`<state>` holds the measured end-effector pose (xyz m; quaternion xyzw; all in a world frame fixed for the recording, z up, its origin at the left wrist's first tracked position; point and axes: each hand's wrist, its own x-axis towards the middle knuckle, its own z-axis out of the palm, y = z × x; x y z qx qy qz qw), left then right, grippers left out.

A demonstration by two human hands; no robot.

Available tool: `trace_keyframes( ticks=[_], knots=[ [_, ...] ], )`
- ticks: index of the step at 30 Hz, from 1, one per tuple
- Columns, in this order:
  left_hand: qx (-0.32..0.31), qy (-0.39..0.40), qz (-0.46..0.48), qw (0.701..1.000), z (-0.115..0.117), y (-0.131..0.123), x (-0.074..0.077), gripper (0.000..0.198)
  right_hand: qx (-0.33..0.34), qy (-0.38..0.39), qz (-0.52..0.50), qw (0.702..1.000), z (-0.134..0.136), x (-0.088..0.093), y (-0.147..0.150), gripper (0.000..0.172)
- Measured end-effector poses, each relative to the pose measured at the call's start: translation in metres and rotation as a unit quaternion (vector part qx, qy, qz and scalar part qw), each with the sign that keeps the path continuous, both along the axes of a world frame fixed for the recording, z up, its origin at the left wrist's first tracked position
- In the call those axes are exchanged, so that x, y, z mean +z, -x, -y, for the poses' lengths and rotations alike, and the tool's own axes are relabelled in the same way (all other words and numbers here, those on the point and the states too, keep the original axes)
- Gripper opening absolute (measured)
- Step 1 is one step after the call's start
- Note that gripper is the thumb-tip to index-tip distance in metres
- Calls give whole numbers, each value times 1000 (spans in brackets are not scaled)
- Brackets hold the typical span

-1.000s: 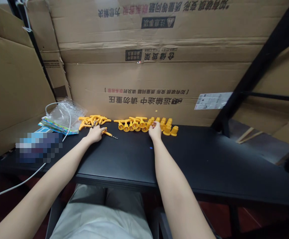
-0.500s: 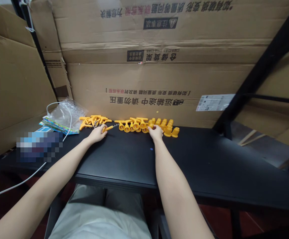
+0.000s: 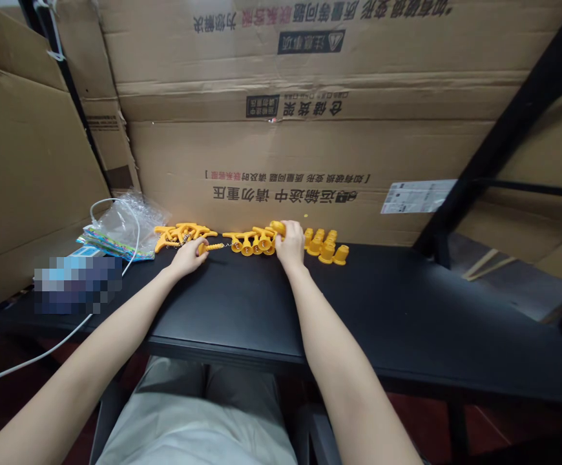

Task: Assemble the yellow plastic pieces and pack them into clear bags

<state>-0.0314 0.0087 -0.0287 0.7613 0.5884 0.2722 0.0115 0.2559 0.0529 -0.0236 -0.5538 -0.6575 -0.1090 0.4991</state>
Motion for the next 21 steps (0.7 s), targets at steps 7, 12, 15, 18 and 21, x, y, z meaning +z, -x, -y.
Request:
trace_keyframes(
  ticks=[7,12,15,18,21],
  knots=[
    [2,-3,-1,1000,-1,0,-1,27,162,55,202,964,14,3,39,45],
    [1,0,0,1000,-2,0,-1,28,178,56,223,957,13,-3,44,48],
    [2,0,3,1000,-1,0,-1,28,176,57,209,960,12,-2,42,48],
    [10,2,5,1000,0,1,0,26,178,60,190,964,11,-2,39,47],
    [21,9,1,1000,0,1,0,26,190,63,185,962,11,-1,39,48]
  ],
)
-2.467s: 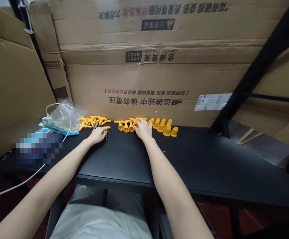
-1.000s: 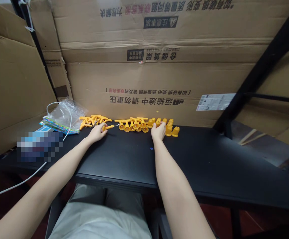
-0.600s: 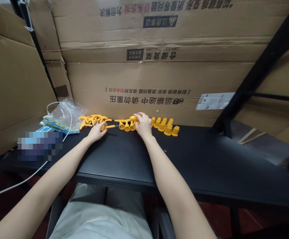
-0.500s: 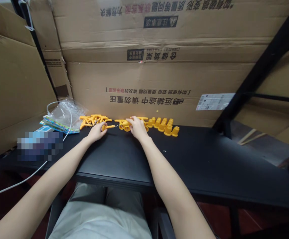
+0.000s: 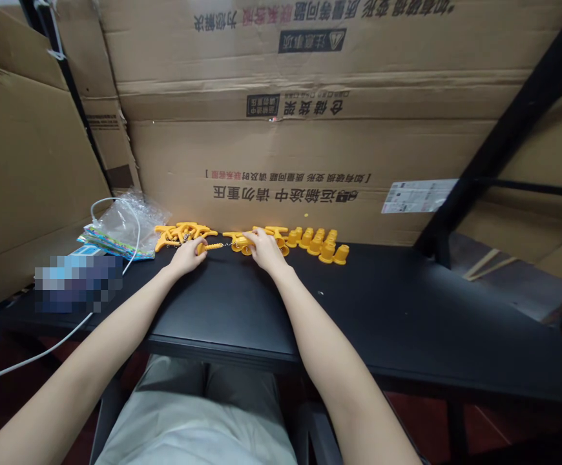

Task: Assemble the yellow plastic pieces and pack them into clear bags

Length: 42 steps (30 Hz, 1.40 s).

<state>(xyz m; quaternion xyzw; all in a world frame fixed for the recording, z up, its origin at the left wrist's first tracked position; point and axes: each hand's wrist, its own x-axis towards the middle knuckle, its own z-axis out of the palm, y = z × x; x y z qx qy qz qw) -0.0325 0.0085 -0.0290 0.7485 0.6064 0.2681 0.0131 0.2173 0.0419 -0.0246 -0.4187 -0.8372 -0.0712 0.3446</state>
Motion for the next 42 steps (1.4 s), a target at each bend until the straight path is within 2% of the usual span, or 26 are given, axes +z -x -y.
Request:
trace_keyframes(
  ticks=[4,9,12,19,26,31,34,36,39,42],
  knots=[
    [-6,-6,-3,1000,1,-1,2,27,25,9,19,999,4,2,6,45],
    [-62,-51,0,997,6,-4,8,26,56,4,23,998,11,4,16,45],
    [-61,-66,-1,996,9,-5,11,27,69,5,10,998,12,4,18,44],
    [-53,-54,14,997,8,-3,10,34,96,18,-27,995,11,3,17,37],
    [-84,-52,14,995,10,-4,14,32,92,19,15,995,13,5,15,40],
    [-98,-59,35,993,8,-1,15,31,111,30,-8,993,15,6,18,37],
    [-95,-65,55,992,3,4,13,32,132,64,-67,987,13,7,18,44],
    [-93,-73,64,991,0,6,11,32,148,110,-112,976,11,8,17,43],
    [-108,-97,70,987,-4,9,8,30,157,190,-170,954,11,8,15,34],
    [-135,-124,79,980,-5,11,6,27,161,263,-227,924,14,10,15,35]
  ],
)
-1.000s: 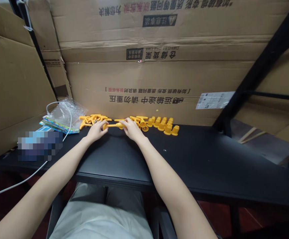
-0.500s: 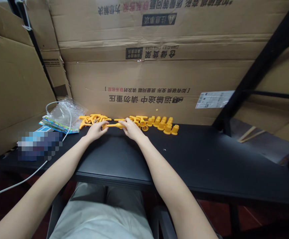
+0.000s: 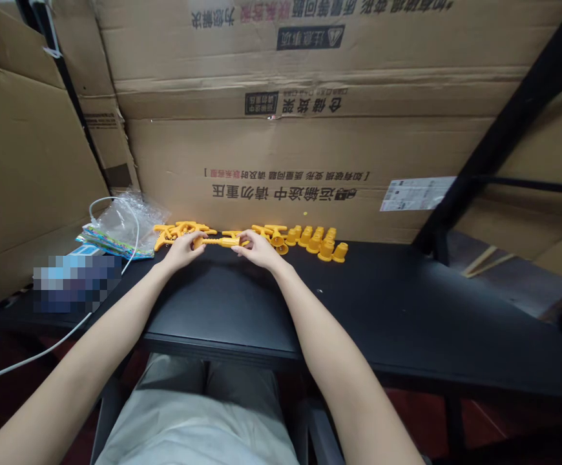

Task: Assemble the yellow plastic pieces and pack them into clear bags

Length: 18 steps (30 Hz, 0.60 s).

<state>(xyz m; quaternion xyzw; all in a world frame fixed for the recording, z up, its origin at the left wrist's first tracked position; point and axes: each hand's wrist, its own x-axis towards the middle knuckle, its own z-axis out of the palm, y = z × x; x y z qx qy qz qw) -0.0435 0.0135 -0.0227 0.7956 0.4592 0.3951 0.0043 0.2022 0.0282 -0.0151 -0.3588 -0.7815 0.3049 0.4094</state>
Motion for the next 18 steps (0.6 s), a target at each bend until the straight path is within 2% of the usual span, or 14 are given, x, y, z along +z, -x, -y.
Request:
trace_keyframes(
  ticks=[5,12,15,18],
  knots=[
    [-18,-11,8,1000,1,-1,1,24,-8,104,-55,993,9,7,6,52],
    [-27,-6,14,1000,4,-5,2,22,-70,138,-81,985,15,14,13,58],
    [-27,-5,21,999,4,-7,1,22,-61,149,-78,984,13,16,10,55],
    [-18,4,32,999,3,-7,1,21,-12,122,-80,989,11,17,3,42]
  ],
)
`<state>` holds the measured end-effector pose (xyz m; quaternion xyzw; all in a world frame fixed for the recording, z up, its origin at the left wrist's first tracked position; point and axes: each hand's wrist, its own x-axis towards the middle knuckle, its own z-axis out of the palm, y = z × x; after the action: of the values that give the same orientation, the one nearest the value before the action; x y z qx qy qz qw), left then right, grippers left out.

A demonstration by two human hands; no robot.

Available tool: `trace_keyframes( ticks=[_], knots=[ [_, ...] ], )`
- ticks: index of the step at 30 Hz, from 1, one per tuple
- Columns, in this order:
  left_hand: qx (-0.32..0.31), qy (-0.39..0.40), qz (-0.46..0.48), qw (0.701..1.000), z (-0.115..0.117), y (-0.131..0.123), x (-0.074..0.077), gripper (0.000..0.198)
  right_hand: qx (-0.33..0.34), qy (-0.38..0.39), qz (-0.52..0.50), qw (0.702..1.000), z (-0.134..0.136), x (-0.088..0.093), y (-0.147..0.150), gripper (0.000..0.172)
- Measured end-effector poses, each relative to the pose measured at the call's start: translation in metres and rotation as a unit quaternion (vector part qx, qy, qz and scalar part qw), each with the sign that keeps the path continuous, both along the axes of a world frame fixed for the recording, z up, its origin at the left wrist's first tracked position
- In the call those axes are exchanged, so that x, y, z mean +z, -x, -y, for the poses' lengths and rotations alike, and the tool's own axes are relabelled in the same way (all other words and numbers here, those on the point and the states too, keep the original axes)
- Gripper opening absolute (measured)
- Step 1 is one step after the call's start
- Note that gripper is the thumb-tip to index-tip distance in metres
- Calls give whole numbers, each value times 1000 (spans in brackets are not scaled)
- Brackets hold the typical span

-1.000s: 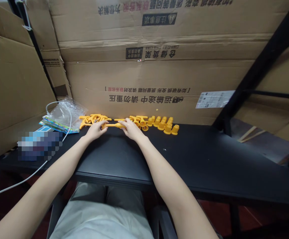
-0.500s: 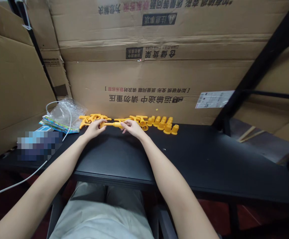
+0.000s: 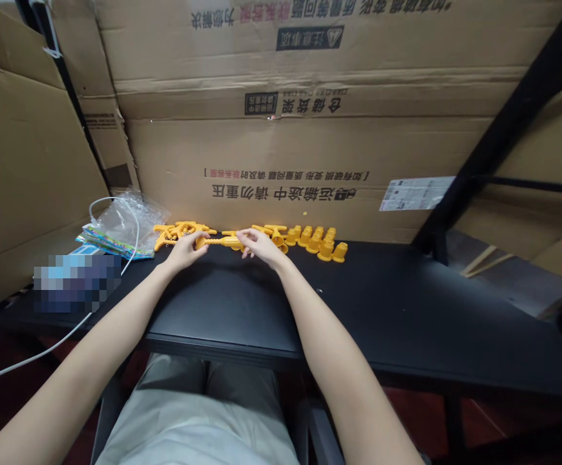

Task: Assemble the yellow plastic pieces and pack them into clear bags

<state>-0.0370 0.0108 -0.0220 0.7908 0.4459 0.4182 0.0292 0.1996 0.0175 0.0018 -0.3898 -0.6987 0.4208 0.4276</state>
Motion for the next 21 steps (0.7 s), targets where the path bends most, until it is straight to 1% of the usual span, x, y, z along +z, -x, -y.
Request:
trace_keyframes(
  ticks=[3,4,9,13,16,21],
  knots=[
    [5,13,2,1000,-1,1,0,20,47,-32,-7,998,-1,-1,-5,50],
    [7,15,1,1000,-1,1,0,20,52,-35,-6,998,-1,-1,-5,49],
    [21,17,-5,1000,2,0,2,20,32,-37,15,999,2,0,-2,45],
    [27,0,-4,1000,5,-2,5,20,6,-31,8,999,8,3,3,51],
    [31,-6,-6,999,6,-3,6,21,-22,3,-15,1000,10,2,8,53],
    [37,-24,-9,999,7,-4,7,21,-76,103,-38,991,7,-2,17,54]
  ],
)
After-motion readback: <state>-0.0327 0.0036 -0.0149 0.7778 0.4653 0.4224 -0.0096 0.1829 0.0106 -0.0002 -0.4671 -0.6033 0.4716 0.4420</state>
